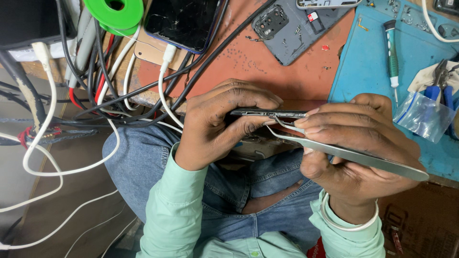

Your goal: The person uses tweezers to adjust internal components of a disassembled smartphone, then reassembles the device by placing the back cover and securing it. The person tests the phone by turning it on and interacting with the screen, then disassembles it again to continue working on the internal parts.

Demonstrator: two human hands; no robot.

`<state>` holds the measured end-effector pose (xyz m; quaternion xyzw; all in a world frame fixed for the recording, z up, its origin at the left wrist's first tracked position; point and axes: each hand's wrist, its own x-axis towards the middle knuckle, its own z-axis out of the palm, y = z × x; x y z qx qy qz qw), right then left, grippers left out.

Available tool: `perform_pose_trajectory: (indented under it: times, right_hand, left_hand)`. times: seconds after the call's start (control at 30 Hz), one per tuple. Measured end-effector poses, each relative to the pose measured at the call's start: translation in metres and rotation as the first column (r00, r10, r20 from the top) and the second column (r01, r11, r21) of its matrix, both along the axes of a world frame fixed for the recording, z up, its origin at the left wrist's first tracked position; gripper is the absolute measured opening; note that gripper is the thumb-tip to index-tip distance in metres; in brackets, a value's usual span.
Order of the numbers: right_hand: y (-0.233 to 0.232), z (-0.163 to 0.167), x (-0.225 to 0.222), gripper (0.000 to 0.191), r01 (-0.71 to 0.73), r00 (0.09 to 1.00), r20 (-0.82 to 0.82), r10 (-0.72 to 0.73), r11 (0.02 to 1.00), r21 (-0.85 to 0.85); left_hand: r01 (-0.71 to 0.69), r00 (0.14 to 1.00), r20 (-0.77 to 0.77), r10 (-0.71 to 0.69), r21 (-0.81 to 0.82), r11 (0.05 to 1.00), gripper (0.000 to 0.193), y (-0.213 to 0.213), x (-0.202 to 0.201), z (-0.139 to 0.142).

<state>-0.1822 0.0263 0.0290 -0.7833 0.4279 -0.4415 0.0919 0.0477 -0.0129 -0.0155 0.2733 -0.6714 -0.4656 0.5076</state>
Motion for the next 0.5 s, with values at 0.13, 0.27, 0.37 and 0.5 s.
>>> perform_pose_trajectory:
  times: [0.13,0.27,0.37,0.5]
  right_hand:
    - [0.0013,-0.0022,0.0014,0.020,0.021,1.000,-0.002,-0.021,1.000,-0.001]
    - [0.0028,-0.0015,0.0028,0.024,0.032,0.999,-0.001,-0.032,0.999,0.009]
    - [0.0033,0.0003,0.0038,0.027,0.037,0.999,-0.004,-0.037,0.999,0.014]
    - [0.0048,0.0023,0.0056,0.029,0.046,0.999,-0.003,-0.046,0.999,0.018]
  left_hand:
    - [-0.002,1.000,0.012,0.002,0.003,1.000,0.021,-0.0001,0.0019,0.0009]
    - [-0.001,1.000,0.005,0.001,0.007,1.000,0.021,-0.0003,0.0015,0.0008]
    - [0.003,1.000,-0.006,-0.003,0.017,1.000,0.018,0.0004,0.0013,0.0000]
    - [-0.003,1.000,-0.010,0.003,0.001,1.000,0.018,0.0004,0.0006,-0.0010]
